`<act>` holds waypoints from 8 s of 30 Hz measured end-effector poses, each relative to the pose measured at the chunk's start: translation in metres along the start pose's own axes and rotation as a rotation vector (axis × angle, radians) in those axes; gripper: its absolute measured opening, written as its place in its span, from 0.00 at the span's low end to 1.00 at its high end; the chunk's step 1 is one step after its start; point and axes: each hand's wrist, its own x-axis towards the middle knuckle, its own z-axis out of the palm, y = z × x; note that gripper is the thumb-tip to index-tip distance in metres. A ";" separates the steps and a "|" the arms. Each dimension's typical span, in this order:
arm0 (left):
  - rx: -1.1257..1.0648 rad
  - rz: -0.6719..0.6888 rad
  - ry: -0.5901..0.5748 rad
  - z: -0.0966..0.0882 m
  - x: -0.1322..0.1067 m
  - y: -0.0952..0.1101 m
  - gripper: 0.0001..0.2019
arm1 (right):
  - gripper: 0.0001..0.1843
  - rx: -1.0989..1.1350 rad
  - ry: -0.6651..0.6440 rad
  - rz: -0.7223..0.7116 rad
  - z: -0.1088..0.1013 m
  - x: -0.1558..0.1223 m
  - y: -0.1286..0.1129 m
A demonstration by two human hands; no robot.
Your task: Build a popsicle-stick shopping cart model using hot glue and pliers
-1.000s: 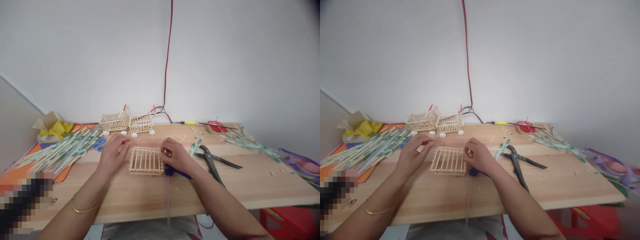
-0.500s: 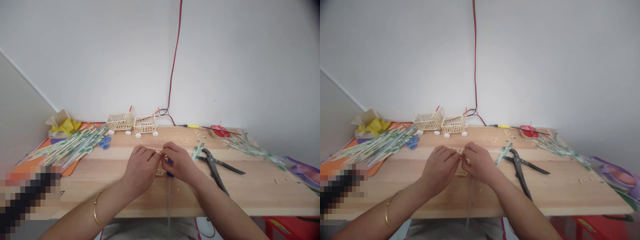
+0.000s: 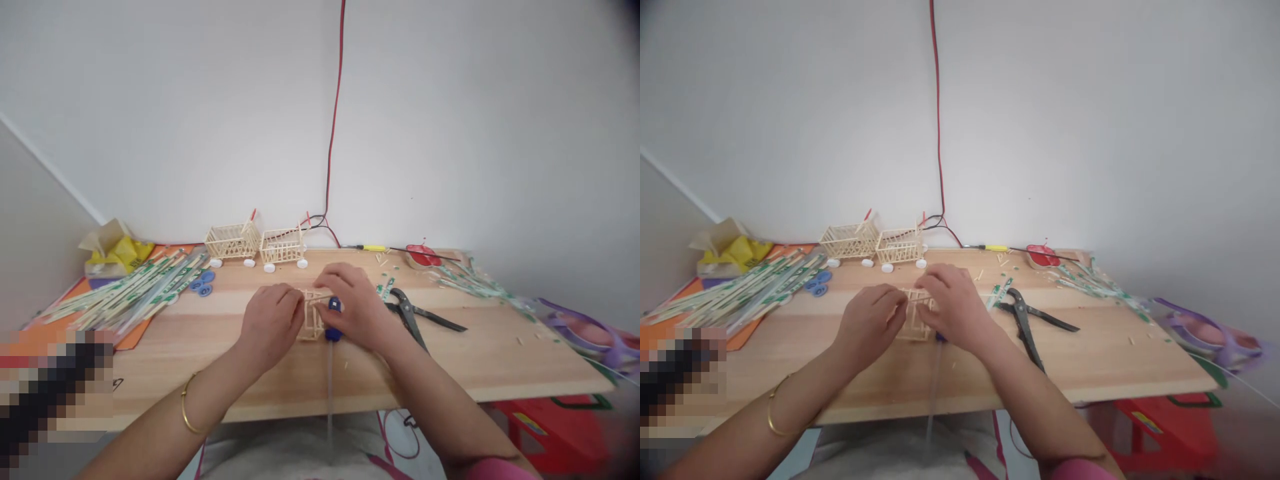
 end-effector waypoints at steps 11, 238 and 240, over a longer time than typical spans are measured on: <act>-0.806 -0.614 0.055 -0.021 -0.007 -0.017 0.07 | 0.04 -0.042 0.048 0.428 -0.018 -0.082 0.030; -0.367 -0.230 -0.246 -0.005 -0.005 -0.077 0.10 | 0.07 0.474 -0.199 0.395 0.049 -0.018 0.044; -0.388 -0.241 -0.243 -0.005 -0.005 -0.077 0.10 | 0.07 0.473 -0.198 0.395 0.049 -0.018 0.043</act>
